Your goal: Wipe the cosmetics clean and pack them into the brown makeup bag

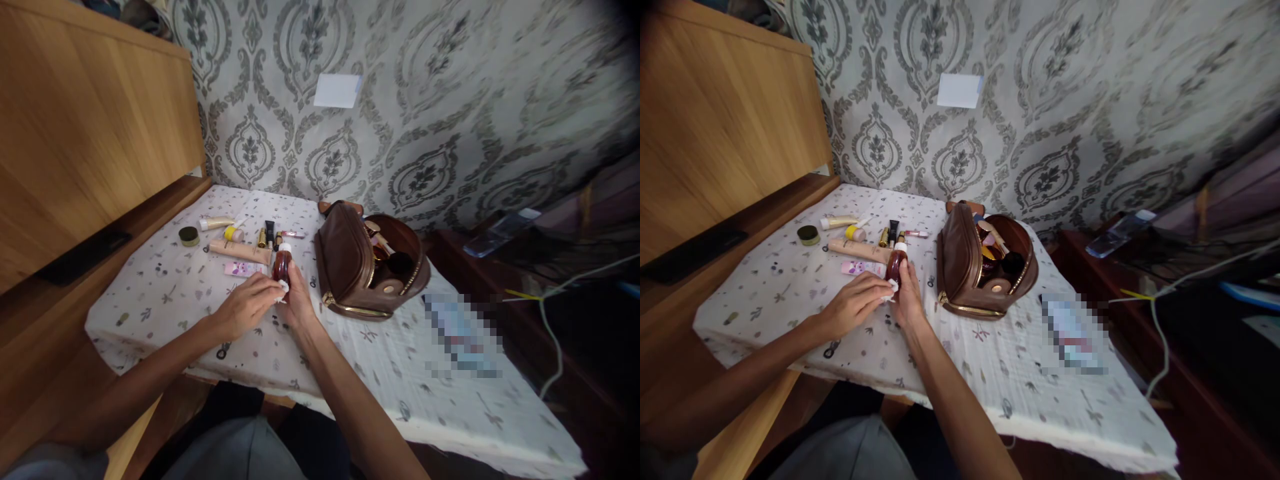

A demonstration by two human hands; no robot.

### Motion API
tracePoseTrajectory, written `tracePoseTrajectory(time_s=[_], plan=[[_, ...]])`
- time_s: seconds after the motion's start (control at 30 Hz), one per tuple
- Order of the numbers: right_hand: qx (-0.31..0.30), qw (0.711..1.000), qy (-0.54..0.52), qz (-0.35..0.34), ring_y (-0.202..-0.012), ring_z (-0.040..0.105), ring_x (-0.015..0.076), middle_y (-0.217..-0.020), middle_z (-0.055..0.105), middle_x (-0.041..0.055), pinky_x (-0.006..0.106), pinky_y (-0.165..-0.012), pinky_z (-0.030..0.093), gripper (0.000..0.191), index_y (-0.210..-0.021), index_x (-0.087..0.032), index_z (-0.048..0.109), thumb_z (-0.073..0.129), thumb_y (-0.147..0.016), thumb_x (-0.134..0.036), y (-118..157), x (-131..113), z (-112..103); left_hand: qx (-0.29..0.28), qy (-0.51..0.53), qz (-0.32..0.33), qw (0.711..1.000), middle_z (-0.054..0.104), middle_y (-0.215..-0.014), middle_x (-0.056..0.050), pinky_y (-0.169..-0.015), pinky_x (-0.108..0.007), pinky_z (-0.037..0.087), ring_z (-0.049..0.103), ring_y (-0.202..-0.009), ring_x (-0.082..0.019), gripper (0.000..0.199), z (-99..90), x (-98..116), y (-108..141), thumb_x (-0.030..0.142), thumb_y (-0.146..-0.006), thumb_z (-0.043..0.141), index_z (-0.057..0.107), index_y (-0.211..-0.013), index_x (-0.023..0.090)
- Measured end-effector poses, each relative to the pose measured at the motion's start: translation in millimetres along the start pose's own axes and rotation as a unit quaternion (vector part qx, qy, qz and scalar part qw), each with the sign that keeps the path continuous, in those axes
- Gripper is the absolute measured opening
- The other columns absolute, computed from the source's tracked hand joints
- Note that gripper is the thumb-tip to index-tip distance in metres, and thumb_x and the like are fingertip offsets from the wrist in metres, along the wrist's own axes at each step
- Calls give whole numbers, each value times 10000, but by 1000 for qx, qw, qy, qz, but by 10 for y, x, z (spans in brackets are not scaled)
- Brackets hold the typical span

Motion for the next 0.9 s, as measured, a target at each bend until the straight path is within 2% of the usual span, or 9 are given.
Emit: tracePoseTrajectory(time_s=[0.1,0.23,0.3,0.4,0.47,0.63,0.77,0.83,0.9], plan=[[-6,1000,-4,6,-672,594,89,-763,674,-52,192,-626,486,344,-886,-203,687,806,-740,-490,25,-47,38,6,26,-18,999,708,-1017,-81,-854,-366,519,605,-954,-202,203,-14,11,-69,133,-988,482,649,-1091,186],[-32,999,-13,7,-705,607,101,-813,700,-28,202,-639,500,360,-894,-194,706,832,-709,-475,46,-85,78,30,101,-81,991,709,-1014,-64,-854,-342,512,640,-959,-195,180,-54,32,-165,149,-973,517,663,-1063,204],[-50,999,-13,13,-664,593,97,-796,698,-26,194,-576,487,384,-891,-192,711,843,-687,-490,56,-72,93,39,120,-112,986,707,-1010,-57,-854,-327,507,648,-954,-190,172,-88,23,-218,156,-963,529,671,-1049,205],[-65,997,8,33,-537,537,89,-660,645,-39,179,-425,398,404,-818,-193,693,808,-702,-562,68,-38,99,64,115,-151,980,701,-1006,-52,-870,-319,496,644,-971,-193,164,-151,-50,-297,180,-956,527,678,-1016,200],[-75,996,23,49,-515,545,97,-650,649,-28,184,-399,389,434,-816,-190,684,795,-702,-593,75,-28,98,96,98,-181,974,700,-1013,-50,-883,-323,492,640,-990,-203,166,-190,-138,-335,197,-944,525,677,-1009,202],[-103,991,18,80,-666,675,156,-798,743,24,245,-559,535,404,-978,-204,668,838,-708,-452,98,-47,116,149,100,-256,950,713,-1012,-43,-890,-333,494,647,-979,-216,156,-197,-340,-321,222,-900,565,678,-1003,197],[-70,993,-27,86,-723,678,137,-826,745,-14,247,-646,555,192,-922,-209,675,762,-798,-327,91,-62,122,121,133,-246,952,712,-1030,-51,-908,-341,502,651,-1005,-219,141,-126,-320,-204,228,-902,585,679,-1004,202],[-41,994,-47,89,-718,663,115,-832,742,-33,227,-659,551,85,-893,-210,691,709,-842,-276,72,-72,113,94,134,-210,964,711,-1025,-57,-899,-343,510,656,-997,-216,134,-109,-269,-139,226,-914,584,683,-1002,203],[-15,994,-59,90,-715,658,108,-824,743,-34,216,-665,546,63,-870,-206,707,668,-873,-256,49,-86,97,61,125,-162,977,712,-1001,-60,-884,-346,516,659,-977,-212,137,-114,-215,-86,215,-933,566,686,-999,205]])
Point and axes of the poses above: each hand's wrist, its own y-axis away from the middle knuckle, its own z-axis out of the palm, x = y × z, the point moved 1 cm from there along -y, towards the middle knuckle
